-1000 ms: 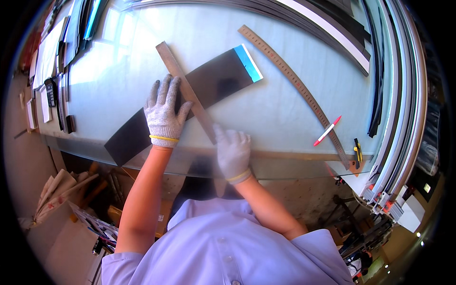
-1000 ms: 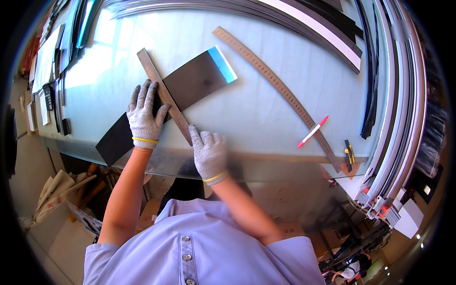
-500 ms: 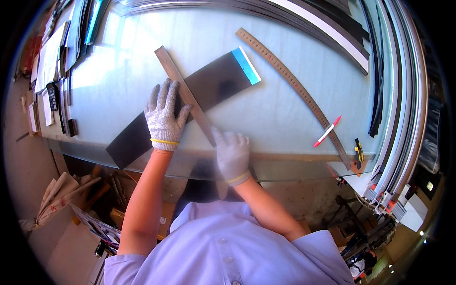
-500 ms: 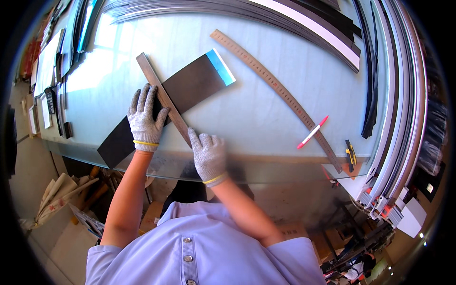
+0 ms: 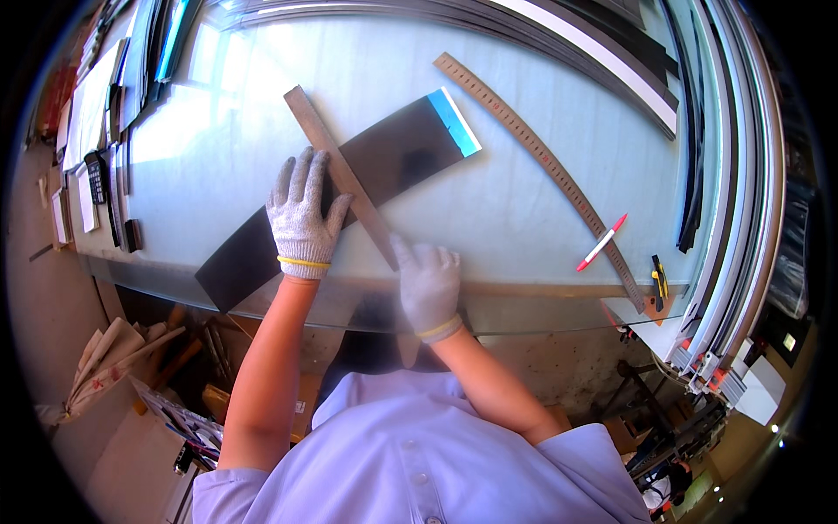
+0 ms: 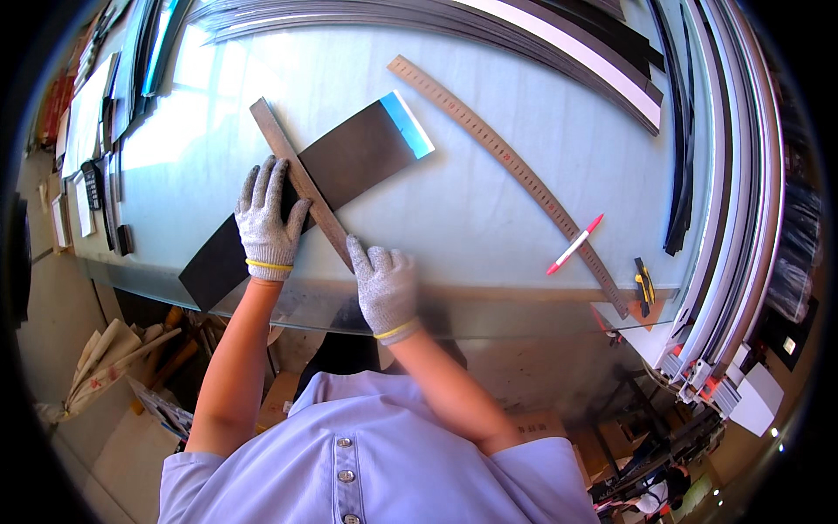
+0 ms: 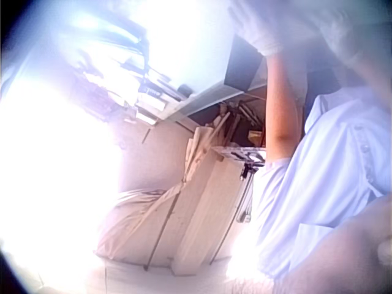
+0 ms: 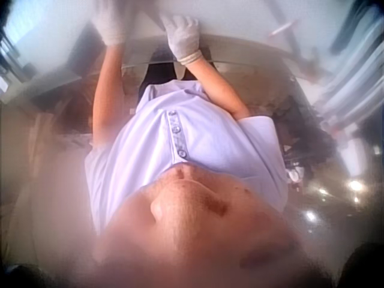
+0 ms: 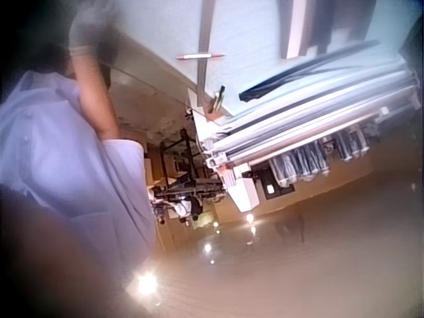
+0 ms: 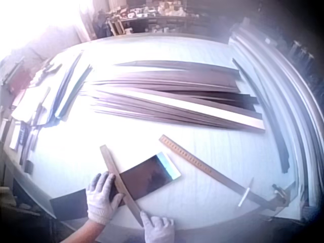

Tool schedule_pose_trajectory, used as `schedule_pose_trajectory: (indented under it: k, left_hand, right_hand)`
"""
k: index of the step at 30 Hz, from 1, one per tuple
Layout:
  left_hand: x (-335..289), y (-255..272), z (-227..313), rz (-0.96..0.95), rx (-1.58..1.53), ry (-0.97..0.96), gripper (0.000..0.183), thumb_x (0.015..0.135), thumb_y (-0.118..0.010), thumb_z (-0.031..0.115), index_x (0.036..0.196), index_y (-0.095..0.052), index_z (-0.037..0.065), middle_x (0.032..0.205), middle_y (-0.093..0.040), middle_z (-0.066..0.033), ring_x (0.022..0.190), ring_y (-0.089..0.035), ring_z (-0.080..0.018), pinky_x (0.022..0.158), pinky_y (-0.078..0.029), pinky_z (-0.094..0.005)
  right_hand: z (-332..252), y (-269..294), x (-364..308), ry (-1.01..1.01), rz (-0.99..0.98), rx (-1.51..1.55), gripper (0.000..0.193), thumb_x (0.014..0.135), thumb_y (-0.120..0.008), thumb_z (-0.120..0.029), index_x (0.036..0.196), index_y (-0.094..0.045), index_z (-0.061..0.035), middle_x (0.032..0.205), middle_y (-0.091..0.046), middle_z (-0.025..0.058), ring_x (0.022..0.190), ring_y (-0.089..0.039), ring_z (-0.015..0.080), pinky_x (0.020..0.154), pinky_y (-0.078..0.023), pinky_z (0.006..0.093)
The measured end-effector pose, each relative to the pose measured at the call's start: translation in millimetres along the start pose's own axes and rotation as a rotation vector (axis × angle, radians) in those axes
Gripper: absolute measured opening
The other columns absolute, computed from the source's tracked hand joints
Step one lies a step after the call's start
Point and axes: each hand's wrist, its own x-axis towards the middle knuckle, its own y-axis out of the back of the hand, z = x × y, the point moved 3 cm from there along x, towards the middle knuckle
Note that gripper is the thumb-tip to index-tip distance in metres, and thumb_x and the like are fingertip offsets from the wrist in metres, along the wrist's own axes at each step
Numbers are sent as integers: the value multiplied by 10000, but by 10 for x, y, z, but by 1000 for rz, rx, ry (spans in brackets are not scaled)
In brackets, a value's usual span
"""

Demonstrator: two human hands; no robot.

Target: The person measures metal strips using a ruler and a marking pen, then cuts the strips into smaller pieces using a utility knife on a workbench.

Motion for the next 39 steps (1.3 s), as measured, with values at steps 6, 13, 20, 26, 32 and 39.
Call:
schedule_pose_trajectory:
  k: [6,13,20,26,32,39]
  left_hand:
    - [-7,-7,-1,6,12,-10,674,881,-735,435,1465,-552,153,1502,-539,-104,1369,-489,-381,1087,-391,-524]
    - [-2,42,28,-29,15,-4,645,902,-719,417,1461,-559,136,1492,-551,-130,1375,-489,-390,1122,-381,-523]
    - [118,229,119,-211,191,13,745,826,-791,428,1458,-547,117,1537,-491,-77,1340,-511,-375,1084,-421,-497]
    - [439,209,198,-675,118,175,1045,744,-880,312,1571,-318,4,1664,-270,-155,1289,-575,-393,1085,-481,-455]
    - [388,-106,67,-617,-156,259,1346,714,-886,42,1598,128,-9,1530,-444,-293,1324,-561,-384,1136,-448,-400]
    - [511,-106,147,-660,14,238,1413,569,-944,79,1601,10,-65,1707,37,-219,1504,-344,-356,1227,-350,-347]
  right_hand:
    - [4,-4,-12,-1,-17,-5,489,810,-614,-89,1295,-673,-100,861,-535,64,770,-536,265,687,-441,433]
    - [-10,60,-17,-1,-13,3,505,807,-649,-145,1309,-668,-100,878,-554,64,800,-552,270,714,-439,434]
    - [0,71,-29,40,-11,38,473,823,-646,-158,1291,-662,-85,897,-577,80,837,-579,281,744,-448,440]
    - [33,56,9,108,-42,10,408,845,-633,-156,1244,-656,-78,918,-593,97,859,-594,289,771,-462,438]
    - [476,438,-140,148,51,245,334,896,-615,-147,1218,-657,-64,1034,-639,133,941,-616,331,887,-485,459]
    - [2779,1923,-1136,-558,318,-444,388,854,-610,-30,1235,-679,-35,1249,-657,210,1160,-619,380,994,-496,471]
